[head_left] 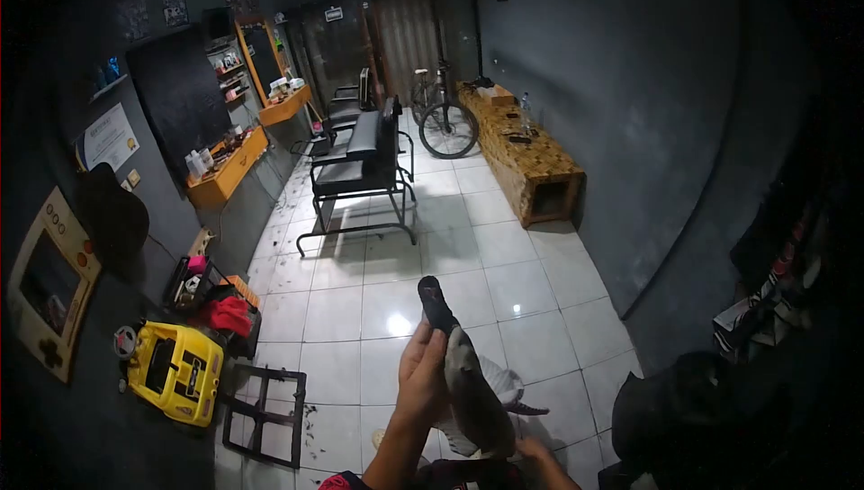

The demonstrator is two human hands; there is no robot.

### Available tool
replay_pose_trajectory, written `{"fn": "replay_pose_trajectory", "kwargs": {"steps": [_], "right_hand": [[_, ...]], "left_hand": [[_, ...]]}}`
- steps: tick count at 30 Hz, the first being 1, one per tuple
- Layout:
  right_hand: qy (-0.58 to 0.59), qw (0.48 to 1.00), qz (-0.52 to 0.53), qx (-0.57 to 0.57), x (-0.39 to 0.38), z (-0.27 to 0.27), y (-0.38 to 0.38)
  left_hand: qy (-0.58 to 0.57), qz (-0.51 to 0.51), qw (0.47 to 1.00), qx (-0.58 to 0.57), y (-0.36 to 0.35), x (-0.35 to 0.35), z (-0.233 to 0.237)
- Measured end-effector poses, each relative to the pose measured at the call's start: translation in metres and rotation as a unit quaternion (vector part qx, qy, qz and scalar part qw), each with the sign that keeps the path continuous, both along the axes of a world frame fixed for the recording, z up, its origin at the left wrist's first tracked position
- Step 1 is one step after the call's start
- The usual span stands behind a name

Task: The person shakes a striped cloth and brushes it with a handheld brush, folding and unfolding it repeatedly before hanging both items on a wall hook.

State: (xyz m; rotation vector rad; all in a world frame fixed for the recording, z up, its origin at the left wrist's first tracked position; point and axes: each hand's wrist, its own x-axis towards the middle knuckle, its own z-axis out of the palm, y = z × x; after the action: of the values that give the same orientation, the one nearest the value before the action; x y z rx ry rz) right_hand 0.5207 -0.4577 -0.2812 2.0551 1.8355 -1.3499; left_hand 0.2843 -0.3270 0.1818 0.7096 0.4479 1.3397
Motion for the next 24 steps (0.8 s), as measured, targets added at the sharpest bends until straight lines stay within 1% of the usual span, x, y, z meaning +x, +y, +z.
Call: {"fn": "replay_pose_trajectory", "kwargs": {"steps": [1,2,3,4,5,6,7,8,9,10,11,12,13,14,16,17,18,19,21,22,24], "right_hand": [[-0.016,0.998,-0.039,0.041,0.005,-0.009,-0.002],[-0.037,0.993,-0.078,0.082,0.013,-0.021,-0.006],[-0.055,0.984,-0.118,0.122,0.021,-0.032,-0.009],[0.047,0.975,-0.195,0.092,0.020,0.006,0.001],[0.150,0.946,-0.281,0.062,0.012,0.065,0.015],[0.238,0.901,-0.362,0.035,0.004,0.127,0.029],[0.334,0.849,-0.406,0.044,-0.007,0.176,0.035],[0.427,0.786,-0.444,0.048,-0.018,0.224,0.041],[0.514,0.711,-0.477,0.055,-0.030,0.258,0.042],[0.535,0.685,-0.488,0.083,-0.046,0.285,0.042],[0.555,0.657,-0.498,0.110,-0.056,0.298,0.040],[0.577,0.670,-0.443,0.149,-0.057,0.263,0.038],[0.510,0.769,-0.347,0.169,-0.062,0.272,0.040],[0.530,0.759,-0.335,0.175,-0.062,0.259,0.038],[0.395,0.870,-0.234,0.178,-0.050,0.198,0.035],[0.325,0.911,-0.177,0.183,-0.044,0.167,0.033],[0.213,0.961,-0.149,0.098,-0.035,0.151,0.031],[0.095,0.988,-0.120,0.009,-0.029,0.141,0.025],[-0.040,0.990,-0.130,-0.037,-0.019,0.124,0.000],[-0.109,0.984,-0.132,-0.057,-0.012,0.122,-0.003],[-0.120,0.978,-0.174,-0.007,-0.001,0.114,-0.007]], "left_hand": [[0.005,-0.011,1.000,0.008,0.000,-0.001,-0.003],[0.017,0.015,0.999,-0.032,-0.005,0.009,0.008],[0.035,0.001,0.999,-0.033,-0.005,0.013,-0.001],[0.053,-0.012,0.998,-0.033,-0.003,0.015,-0.016],[0.072,-0.025,0.997,-0.033,-0.005,0.016,-0.026],[0.087,-0.034,0.993,-0.076,-0.009,0.020,-0.029],[0.137,-0.083,0.980,-0.122,-0.012,0.019,-0.030],[0.113,-0.096,0.979,-0.138,-0.015,0.026,-0.033],[0.088,-0.110,0.978,-0.154,-0.019,0.037,-0.036],[0.086,-0.108,0.982,-0.128,-0.021,0.045,-0.049],[0.070,-0.128,0.982,-0.118,-0.022,0.051,-0.051],[0.105,-0.132,0.982,-0.082,-0.024,0.055,-0.049],[0.139,-0.136,0.980,-0.045,-0.025,0.058,-0.044],[0.147,-0.161,0.975,-0.051,-0.025,0.051,-0.038],[0.185,-0.117,0.972,-0.086,-0.022,0.043,-0.032],[0.205,-0.093,0.969,-0.104,-0.020,0.038,-0.030],[0.190,-0.134,0.970,-0.070,-0.013,0.027,-0.032],[0.162,-0.148,0.973,-0.069,-0.013,0.023,-0.018],[0.137,-0.123,0.982,-0.029,-0.013,0.020,-0.012],[0.137,-0.115,0.983,-0.037,-0.014,0.019,-0.007],[0.136,-0.115,0.984,-0.030,-0.013,0.018,-0.002]]}}
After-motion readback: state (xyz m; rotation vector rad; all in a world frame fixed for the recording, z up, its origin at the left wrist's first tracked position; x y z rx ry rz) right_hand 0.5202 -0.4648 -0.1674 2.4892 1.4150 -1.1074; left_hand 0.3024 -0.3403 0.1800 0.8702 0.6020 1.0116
